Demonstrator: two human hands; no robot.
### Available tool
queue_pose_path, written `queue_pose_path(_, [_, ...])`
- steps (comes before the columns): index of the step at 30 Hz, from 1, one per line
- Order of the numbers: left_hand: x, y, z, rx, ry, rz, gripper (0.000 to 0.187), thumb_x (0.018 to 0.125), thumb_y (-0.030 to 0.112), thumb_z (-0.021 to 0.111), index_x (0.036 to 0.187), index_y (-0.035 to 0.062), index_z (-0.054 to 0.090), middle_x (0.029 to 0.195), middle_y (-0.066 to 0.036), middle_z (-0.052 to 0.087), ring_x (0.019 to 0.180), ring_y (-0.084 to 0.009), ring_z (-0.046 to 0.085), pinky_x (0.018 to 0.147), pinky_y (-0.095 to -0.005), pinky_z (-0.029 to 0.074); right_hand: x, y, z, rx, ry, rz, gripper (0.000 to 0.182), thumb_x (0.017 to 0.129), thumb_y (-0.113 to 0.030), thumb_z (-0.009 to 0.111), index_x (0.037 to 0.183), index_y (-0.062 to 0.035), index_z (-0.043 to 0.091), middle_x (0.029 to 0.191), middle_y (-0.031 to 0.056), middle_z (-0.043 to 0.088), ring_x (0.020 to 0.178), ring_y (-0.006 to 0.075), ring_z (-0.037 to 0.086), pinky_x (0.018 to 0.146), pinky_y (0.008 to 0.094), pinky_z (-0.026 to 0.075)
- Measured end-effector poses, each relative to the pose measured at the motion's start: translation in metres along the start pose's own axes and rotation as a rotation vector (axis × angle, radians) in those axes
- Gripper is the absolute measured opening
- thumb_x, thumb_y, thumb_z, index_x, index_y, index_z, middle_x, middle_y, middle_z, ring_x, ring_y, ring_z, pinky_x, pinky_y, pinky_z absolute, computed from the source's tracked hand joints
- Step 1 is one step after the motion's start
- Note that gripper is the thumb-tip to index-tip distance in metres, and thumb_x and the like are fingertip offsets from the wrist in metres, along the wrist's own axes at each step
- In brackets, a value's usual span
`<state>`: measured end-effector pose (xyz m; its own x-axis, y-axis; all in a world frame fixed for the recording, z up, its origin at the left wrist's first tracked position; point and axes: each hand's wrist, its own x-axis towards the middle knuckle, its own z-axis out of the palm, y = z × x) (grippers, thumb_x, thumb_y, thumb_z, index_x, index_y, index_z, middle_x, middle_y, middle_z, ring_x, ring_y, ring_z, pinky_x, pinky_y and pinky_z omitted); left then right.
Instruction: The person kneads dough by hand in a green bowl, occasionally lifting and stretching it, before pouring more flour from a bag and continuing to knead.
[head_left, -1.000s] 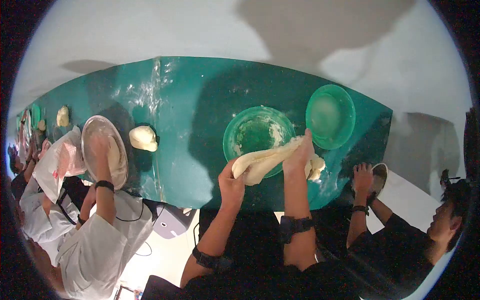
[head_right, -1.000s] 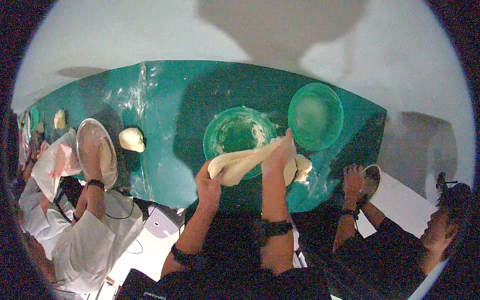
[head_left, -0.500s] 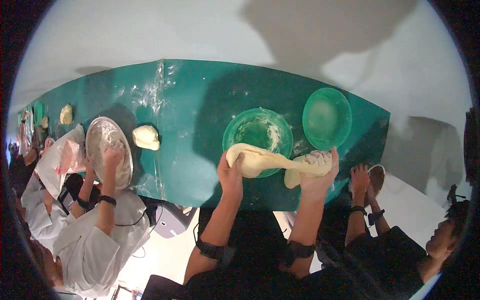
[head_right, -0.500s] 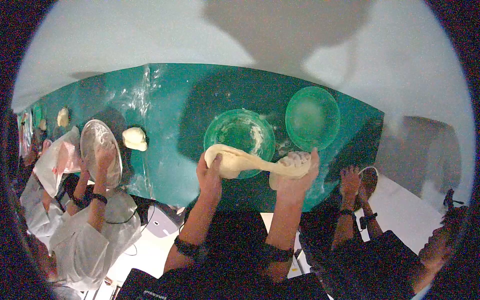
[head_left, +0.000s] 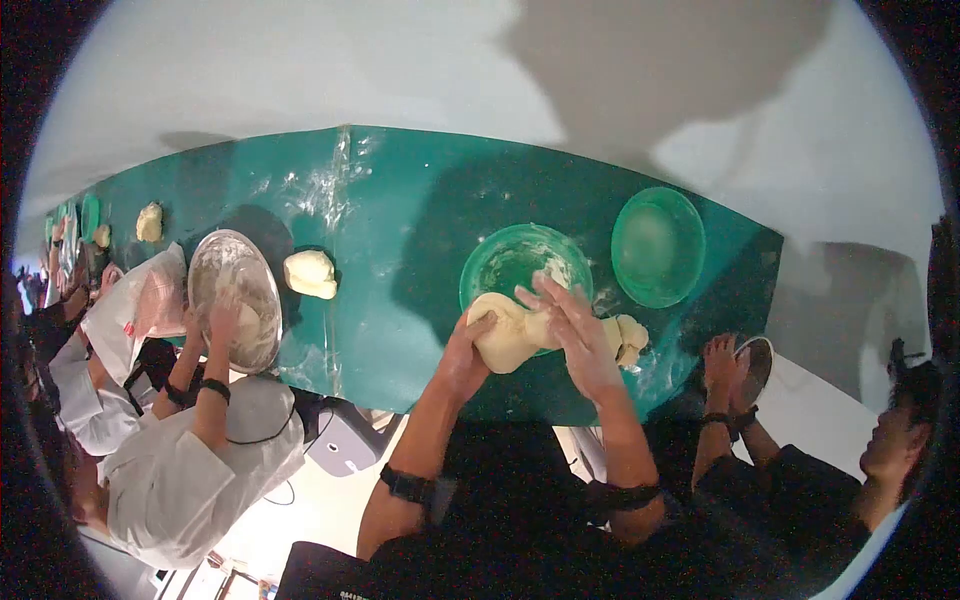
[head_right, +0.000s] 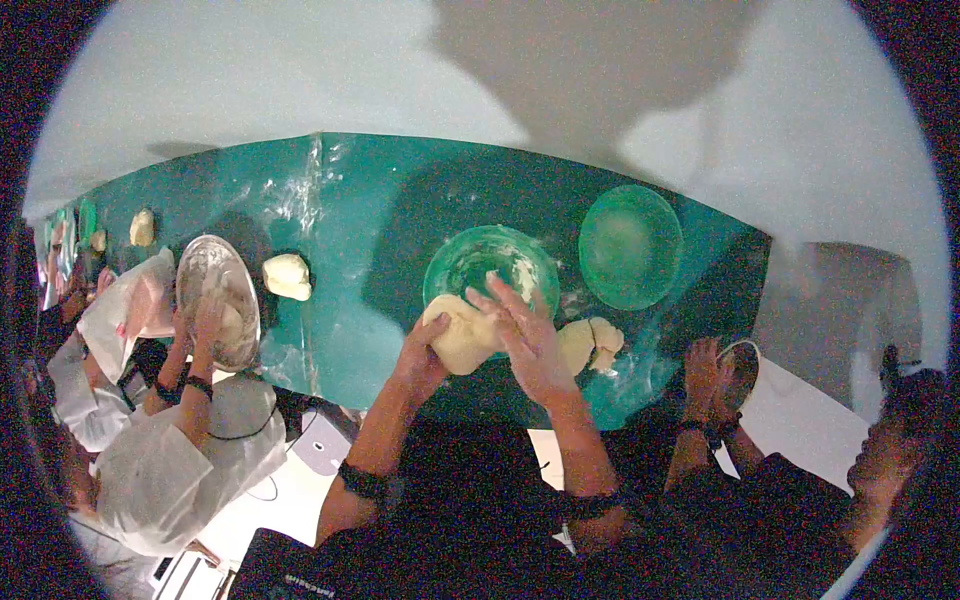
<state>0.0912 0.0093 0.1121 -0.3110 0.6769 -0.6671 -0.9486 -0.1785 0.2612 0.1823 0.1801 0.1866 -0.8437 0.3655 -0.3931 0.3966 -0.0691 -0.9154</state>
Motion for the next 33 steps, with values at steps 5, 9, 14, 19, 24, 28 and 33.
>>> queue_pose_path(5, [0.009,-0.005,-0.002,-0.275,-0.247,-0.124,0.059,0.097,0.03,0.066,0.148,0.0072,0.045,0.144,-0.015,0.056,0.134,-0.0316,0.056,0.112,-0.0503,0.045,0.005,0.003,-0.006,-0.167,-0.046,-0.07,0.068,0.097,-0.022,0.069,0.157,-0.0084,0.042,0.151,0.0184,0.055,0.143,0.0344,0.05,0.119,0.0455,0.039])
queue_pose_path(9, [0.008,-0.001,0.014,-0.376,-0.328,-0.174,0.067,0.094,0.033,0.073,0.15,0.0122,0.043,0.146,-0.016,0.055,0.135,-0.0362,0.055,0.112,-0.0534,0.047,0.006,0.037,-0.014,-0.66,0.025,-0.154,0.07,0.093,-0.024,0.074,0.153,-0.0068,0.045,0.15,0.0213,0.054,0.127,0.0378,0.062,0.109,0.0443,0.049])
queue_pose_path(14, [0.02,-0.011,0.029,0.537,-0.075,0.066,0.075,0.085,0.006,0.075,0.151,0.0125,0.041,0.137,-0.01,0.056,0.132,-0.024,0.054,0.11,-0.0397,0.046,0.005,0.086,0.012,-0.576,0.282,0.257,0.055,0.09,-0.034,0.078,0.136,-0.0091,0.061,0.129,0.0191,0.067,0.099,0.039,0.072,0.088,0.0476,0.058])
queue_pose_path(19, [0.032,-0.034,-0.003,0.634,-0.056,0.18,0.071,0.087,0.003,0.072,0.15,0.0107,0.042,0.136,-0.007,0.056,0.128,-0.0193,0.054,0.107,-0.0356,0.046,0.029,0.097,0.022,-0.971,0.223,0.062,0.03,0.1,-0.034,0.066,0.121,-0.013,0.069,0.096,0.0159,0.071,0.081,0.0356,0.074,0.065,0.0463,0.059])
queue_pose_path(24, [0.056,-0.021,-0.033,0.548,-0.155,0.179,0.061,0.088,0.002,0.072,0.144,0.0076,0.048,0.13,-0.008,0.06,0.122,-0.0197,0.057,0.106,-0.0351,0.047,0.051,0.108,0.02,-1.127,0.187,0.029,0.026,0.106,-0.03,0.056,0.123,-0.0139,0.069,0.09,0.0166,0.07,0.077,0.0376,0.072,0.06,0.0476,0.058])
queue_pose_path(28, [0.052,0.005,-0.014,1.357,0.161,0.545,0.064,0.086,0.009,0.078,0.144,0.0086,0.05,0.129,-0.016,0.062,0.121,-0.0341,0.06,0.105,-0.0448,0.049,0.072,0.117,0.012,-1.044,0.267,0.006,0.033,0.107,-0.035,0.053,0.128,-0.0135,0.067,0.092,0.0183,0.07,0.077,0.0411,0.071,0.067,0.0497,0.06])
queue_pose_path(33, [0.039,0.032,-0.011,1.609,0.564,0.631,0.051,0.086,0.016,0.08,0.132,0.0089,0.058,0.123,-0.02,0.062,0.114,-0.0423,0.06,0.094,-0.0504,0.05,0.102,0.126,-0.015,-1.024,-0.003,-0.314,0.04,0.103,-0.045,0.056,0.112,-0.0089,0.072,0.1,0.0235,0.071,0.082,0.0437,0.07,0.081,0.0485,0.059])
